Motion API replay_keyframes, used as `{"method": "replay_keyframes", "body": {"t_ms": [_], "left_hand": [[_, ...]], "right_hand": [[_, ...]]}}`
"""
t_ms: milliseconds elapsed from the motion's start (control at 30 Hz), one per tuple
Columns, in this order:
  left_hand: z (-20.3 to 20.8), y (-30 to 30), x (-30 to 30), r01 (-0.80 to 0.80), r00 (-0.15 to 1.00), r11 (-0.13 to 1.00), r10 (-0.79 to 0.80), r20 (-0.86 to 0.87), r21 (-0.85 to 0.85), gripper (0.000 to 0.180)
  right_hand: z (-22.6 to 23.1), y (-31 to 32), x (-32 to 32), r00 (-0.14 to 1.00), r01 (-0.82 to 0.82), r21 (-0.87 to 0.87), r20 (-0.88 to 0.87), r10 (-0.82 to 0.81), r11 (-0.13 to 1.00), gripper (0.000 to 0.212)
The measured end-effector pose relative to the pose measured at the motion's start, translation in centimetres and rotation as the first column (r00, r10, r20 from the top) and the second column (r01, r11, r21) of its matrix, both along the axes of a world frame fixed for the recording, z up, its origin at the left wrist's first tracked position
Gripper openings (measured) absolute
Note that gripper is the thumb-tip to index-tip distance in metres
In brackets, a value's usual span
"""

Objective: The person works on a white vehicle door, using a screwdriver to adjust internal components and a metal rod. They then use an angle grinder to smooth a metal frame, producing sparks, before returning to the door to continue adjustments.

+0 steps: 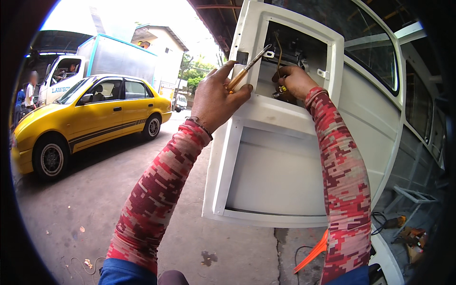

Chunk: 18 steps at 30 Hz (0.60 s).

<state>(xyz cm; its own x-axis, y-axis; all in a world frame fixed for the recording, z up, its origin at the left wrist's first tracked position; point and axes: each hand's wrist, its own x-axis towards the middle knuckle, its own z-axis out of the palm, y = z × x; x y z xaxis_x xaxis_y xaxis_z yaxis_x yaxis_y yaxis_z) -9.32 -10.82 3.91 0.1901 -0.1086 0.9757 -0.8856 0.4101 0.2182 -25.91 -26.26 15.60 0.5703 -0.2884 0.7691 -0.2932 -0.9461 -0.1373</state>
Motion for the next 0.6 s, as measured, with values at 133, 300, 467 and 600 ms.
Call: {"method": "replay_keyframes", "body": {"t_ms": [133,300,467,600], "left_hand": [[-0.3,0.1,0.1,0.001,1.000,1.000,-0.001,-0.006,-0.024,0.076],[0.2,-0.2,0.5,-0.020,0.999,1.000,0.020,0.042,-0.007,0.076],[0.1,-1.1,1.4,-0.008,1.000,0.999,0.008,0.000,-0.035,0.077],[0.2,-1.3,1.6,-0.051,0.998,0.998,0.052,-0.044,0.035,0.080]], "right_hand": [[1.6,-0.4,0.3,1.000,-0.006,0.305,0.008,0.004,0.952,0.030],[6.2,-0.6,1.0,0.824,0.251,-0.552,-0.309,-0.474,0.795,0.031],[9.9,-0.3,0.6,0.637,0.189,-0.872,-0.242,-0.732,0.452,0.029],[10.8,1.3,-1.2,0.710,0.052,-0.815,-0.377,-0.595,0.578,0.015]]}}
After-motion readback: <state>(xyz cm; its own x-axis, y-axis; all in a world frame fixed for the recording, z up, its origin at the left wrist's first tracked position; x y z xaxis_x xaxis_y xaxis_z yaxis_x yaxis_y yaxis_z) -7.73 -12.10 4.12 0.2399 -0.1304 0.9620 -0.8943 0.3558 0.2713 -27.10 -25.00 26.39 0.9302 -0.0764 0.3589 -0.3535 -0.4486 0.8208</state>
